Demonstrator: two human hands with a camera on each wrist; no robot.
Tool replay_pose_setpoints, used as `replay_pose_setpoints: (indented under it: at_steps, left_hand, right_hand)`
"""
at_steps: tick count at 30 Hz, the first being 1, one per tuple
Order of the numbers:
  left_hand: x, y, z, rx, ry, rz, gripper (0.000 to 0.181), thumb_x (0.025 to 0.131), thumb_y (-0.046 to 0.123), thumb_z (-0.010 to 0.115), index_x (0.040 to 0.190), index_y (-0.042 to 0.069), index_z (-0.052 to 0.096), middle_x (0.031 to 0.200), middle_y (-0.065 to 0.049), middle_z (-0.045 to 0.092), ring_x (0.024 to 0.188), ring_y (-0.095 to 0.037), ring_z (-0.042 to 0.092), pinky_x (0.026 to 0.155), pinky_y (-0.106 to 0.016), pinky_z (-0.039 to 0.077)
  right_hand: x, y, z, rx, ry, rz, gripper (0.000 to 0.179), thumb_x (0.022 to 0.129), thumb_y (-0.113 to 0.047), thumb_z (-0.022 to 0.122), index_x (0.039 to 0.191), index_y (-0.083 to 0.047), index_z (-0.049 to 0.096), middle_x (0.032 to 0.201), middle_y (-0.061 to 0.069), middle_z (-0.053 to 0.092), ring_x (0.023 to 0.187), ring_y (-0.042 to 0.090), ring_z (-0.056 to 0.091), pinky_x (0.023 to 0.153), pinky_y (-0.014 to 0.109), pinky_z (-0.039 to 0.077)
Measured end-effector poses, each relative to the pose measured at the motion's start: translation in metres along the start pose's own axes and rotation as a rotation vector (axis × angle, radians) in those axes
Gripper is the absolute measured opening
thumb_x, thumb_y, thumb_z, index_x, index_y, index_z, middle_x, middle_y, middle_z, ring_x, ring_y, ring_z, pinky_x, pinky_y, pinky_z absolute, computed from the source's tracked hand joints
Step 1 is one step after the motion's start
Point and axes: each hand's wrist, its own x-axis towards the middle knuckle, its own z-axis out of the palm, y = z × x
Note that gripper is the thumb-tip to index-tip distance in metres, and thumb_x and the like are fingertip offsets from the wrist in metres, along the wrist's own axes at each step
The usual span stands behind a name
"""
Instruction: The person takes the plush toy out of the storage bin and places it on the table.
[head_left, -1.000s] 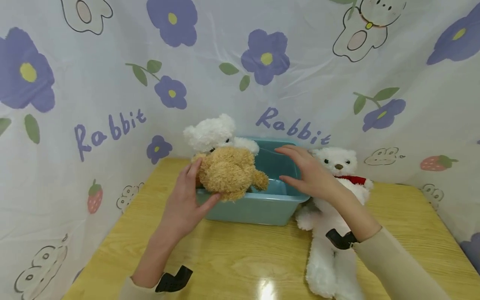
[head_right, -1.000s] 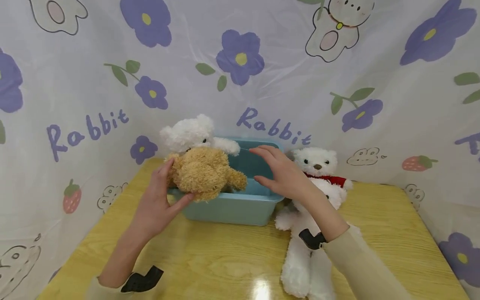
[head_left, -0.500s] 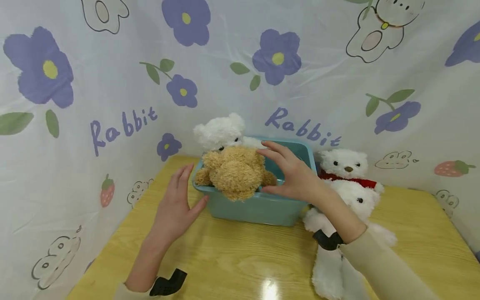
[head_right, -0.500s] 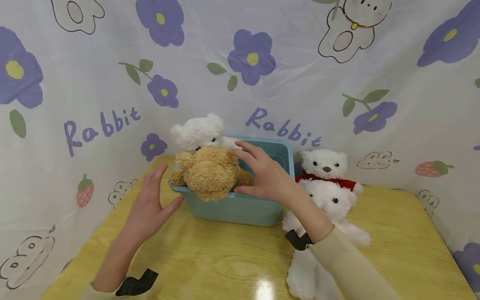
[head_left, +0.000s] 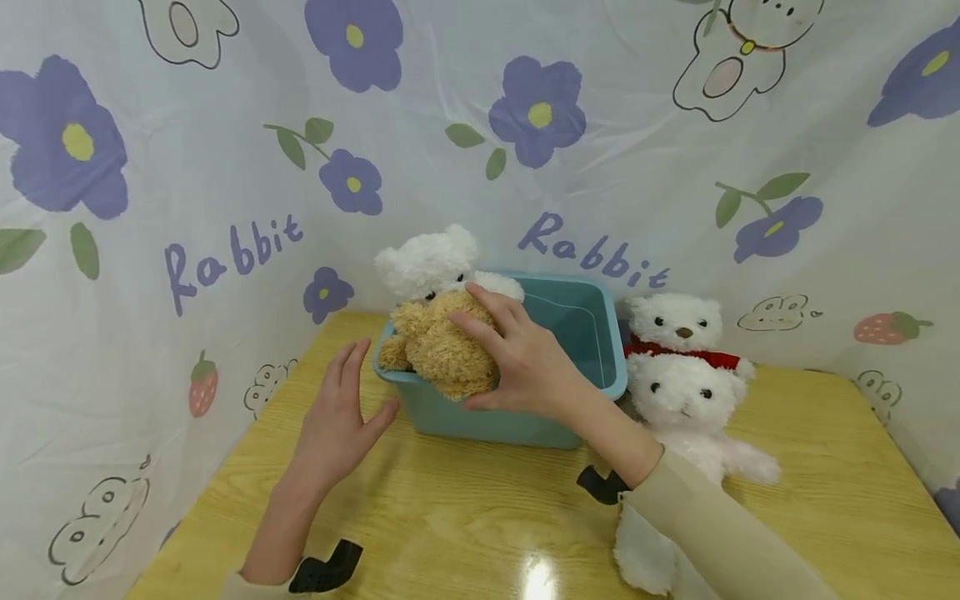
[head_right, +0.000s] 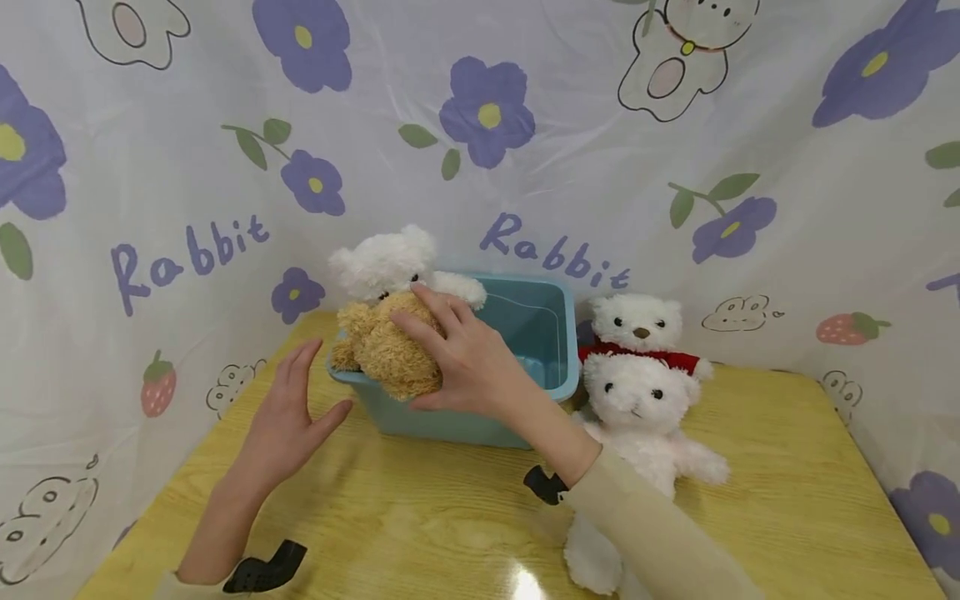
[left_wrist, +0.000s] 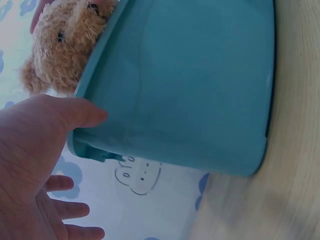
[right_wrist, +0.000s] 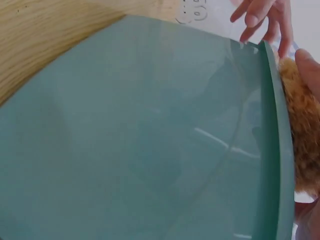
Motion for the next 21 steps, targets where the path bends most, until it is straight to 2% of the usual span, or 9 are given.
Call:
replay_pose_setpoints:
  at_steps: [4,11,18,21]
  left_hand:
    - [0.0,-0.003,0.004,-0.012,-0.005,-0.001,0.088,0.096,0.024,0.073,0.164,0.008,0.018,0.161,-0.026,0.024,0.138,-0.05,0.038,0.087,-0.066,0.049]
    - [0.002,0.0,0.008,-0.035,-0.035,0.009,0.086,0.099,0.025,0.07,0.165,0.01,0.017,0.163,-0.024,0.022,0.141,-0.049,0.035,0.092,-0.067,0.047]
    - [0.007,0.005,0.009,-0.034,-0.021,0.054,0.077,0.102,0.026,0.066,0.163,0.008,0.023,0.164,-0.023,0.023,0.146,-0.048,0.029,0.101,-0.068,0.041]
    - [0.01,0.007,0.01,-0.036,-0.013,0.074,0.074,0.104,0.028,0.064,0.163,0.007,0.024,0.165,-0.023,0.022,0.147,-0.048,0.028,0.103,-0.068,0.039]
  right_hand:
    - [0.001,-0.002,0.007,-0.022,0.01,0.008,0.117,0.058,-0.048,0.1,0.152,-0.019,0.035,0.159,0.02,0.031,0.135,0.041,0.043,0.071,0.048,0.059]
    - [-0.005,0.001,0.008,0.035,0.06,0.022,0.095,0.064,-0.028,0.092,0.144,-0.016,0.043,0.151,0.02,0.04,0.132,0.042,0.044,0.07,0.046,0.056]
    - [-0.012,0.008,-0.002,0.068,0.117,0.035,0.095,0.064,-0.024,0.094,0.144,-0.012,0.045,0.147,0.022,0.042,0.13,0.042,0.045,0.079,0.049,0.055]
    - [-0.016,0.011,-0.007,0.072,0.135,0.041,0.096,0.063,-0.022,0.095,0.145,-0.012,0.046,0.147,0.022,0.042,0.132,0.042,0.044,0.079,0.05,0.055]
